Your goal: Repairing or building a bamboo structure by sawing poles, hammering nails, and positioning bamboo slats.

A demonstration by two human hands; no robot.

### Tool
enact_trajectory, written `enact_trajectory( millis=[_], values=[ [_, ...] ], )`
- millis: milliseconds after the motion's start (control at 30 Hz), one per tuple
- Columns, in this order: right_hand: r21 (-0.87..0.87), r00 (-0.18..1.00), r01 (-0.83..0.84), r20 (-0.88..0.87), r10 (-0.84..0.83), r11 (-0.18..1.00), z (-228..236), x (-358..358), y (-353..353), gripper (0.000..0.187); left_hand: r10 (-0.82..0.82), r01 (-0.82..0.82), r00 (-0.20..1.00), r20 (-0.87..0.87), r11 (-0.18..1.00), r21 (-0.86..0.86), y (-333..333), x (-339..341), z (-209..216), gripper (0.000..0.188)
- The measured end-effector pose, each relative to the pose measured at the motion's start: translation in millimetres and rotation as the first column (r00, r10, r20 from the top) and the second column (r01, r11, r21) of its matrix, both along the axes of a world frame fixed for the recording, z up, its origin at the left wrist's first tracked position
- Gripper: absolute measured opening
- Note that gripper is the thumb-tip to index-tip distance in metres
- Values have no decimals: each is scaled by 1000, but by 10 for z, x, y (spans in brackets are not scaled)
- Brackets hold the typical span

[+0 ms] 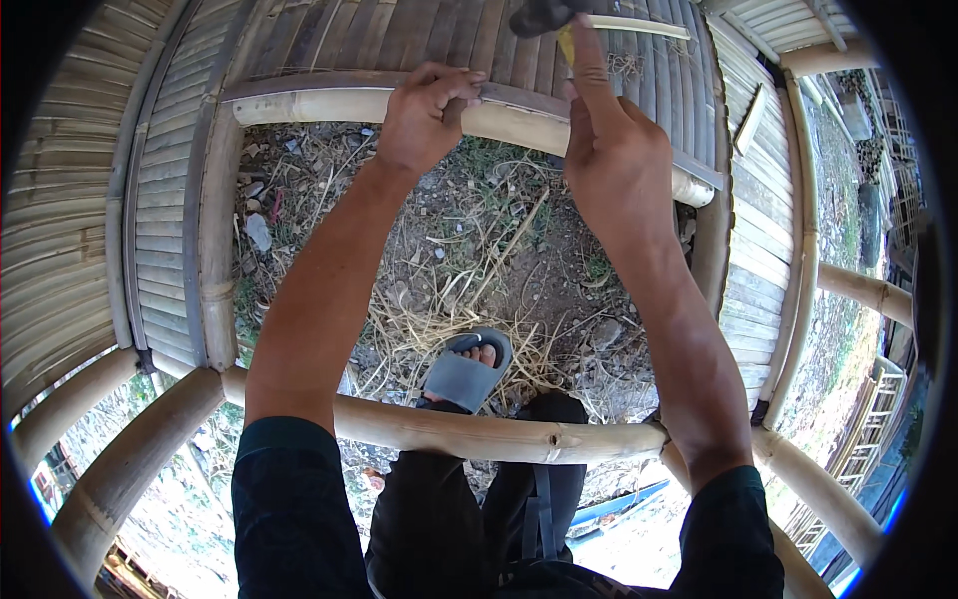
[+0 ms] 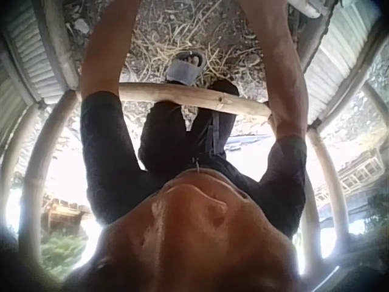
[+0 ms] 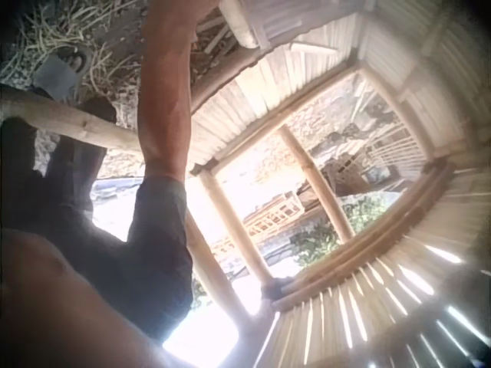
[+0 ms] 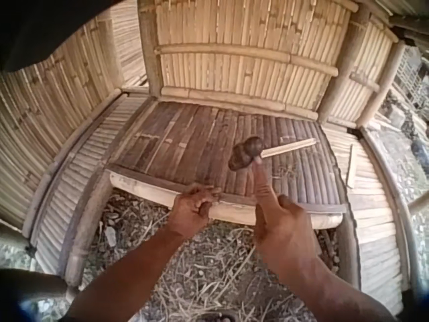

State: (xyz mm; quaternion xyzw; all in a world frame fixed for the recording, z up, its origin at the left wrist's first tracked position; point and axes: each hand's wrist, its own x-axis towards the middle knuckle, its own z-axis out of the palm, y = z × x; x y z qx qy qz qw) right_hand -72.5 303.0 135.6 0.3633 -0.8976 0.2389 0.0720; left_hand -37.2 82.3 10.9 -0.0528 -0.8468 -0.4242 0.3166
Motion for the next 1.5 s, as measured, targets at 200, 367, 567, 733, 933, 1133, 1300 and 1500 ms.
enact_trajectory(
  millis=[200,367,567,733,933,1133,1300,1500],
  values=[
    [61,1000,21,-22,-20,998,-98,0,4,64,8,-8,999,-32,1000,6,26,-25,3,18],
    [34,998,-62,29,61,997,-216,-155,47,60,12,-10,996,86,1000,-18,-3,6,16,14],
    [-130,947,321,10,-322,938,-115,-337,755,54,-62,86,958,281,993,-74,-182,77,353,41],
    [-4,876,465,147,-459,885,-252,-685,1307,49,150,-40,951,270,926,-375,-475,175,232,48],
    [111,797,514,305,-521,851,-395,-741,1371,46,126,16,962,241,859,-512,198,-6,350,54],
    [39,820,519,259,-511,854,-543,-631,1313,42,2,72,962,273,963,-260,881,-271,174,44],
    [-19,871,483,115,-478,875,-607,-696,1499,38,-169,110,947,273,969,220,1024,66,620,38],
    [-94,885,464,103,-455,881,-834,-705,1446,36,-774,632,620,-130,395,666,1203,1368,1796,18]
  ],
)
